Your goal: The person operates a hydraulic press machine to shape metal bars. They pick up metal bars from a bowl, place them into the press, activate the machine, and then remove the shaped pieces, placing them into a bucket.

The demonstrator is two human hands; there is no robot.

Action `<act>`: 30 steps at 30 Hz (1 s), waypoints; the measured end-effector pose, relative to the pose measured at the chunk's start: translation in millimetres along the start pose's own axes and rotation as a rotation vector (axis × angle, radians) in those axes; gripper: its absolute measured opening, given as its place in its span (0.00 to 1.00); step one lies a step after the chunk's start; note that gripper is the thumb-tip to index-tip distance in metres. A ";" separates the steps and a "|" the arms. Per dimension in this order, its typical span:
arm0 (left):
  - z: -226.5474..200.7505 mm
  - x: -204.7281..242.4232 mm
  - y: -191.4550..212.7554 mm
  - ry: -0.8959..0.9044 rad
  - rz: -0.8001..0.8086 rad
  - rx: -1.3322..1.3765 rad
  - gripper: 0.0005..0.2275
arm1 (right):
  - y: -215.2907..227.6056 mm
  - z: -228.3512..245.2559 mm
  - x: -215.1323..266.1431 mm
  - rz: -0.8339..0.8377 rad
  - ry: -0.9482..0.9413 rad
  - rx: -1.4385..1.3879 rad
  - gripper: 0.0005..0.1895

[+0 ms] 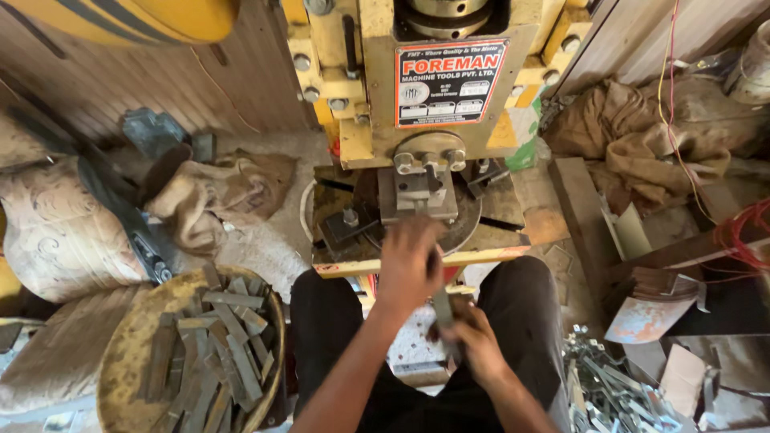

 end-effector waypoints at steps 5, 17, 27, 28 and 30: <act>-37.1 36.1 0.9 0.045 0.440 0.197 0.13 | 28.7 41.0 21.7 0.177 0.281 -0.397 0.31; 82.4 73.0 -68.5 0.940 -0.066 0.993 0.07 | 21.6 -12.6 -18.5 -0.085 0.001 0.129 0.29; 120.4 32.1 -59.9 0.664 -0.108 0.569 0.10 | -22.4 29.7 -0.4 0.025 0.028 -0.030 0.36; 119.6 27.0 -57.9 0.641 -0.150 0.612 0.10 | -25.1 32.4 -0.5 0.028 0.009 -0.047 0.36; 118.4 21.2 -54.9 0.653 -0.182 0.643 0.10 | -27.6 39.5 -2.1 0.045 0.018 -0.056 0.37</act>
Point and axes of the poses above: each hand's wrist, its own x-axis away from the middle knuckle, its own y-axis out of the back of the hand, z = x × y, the point moved 6 cm from there along -x, towards the middle knuckle, and after that the axes turned 14 degrees about x, right-handed, at the moved point
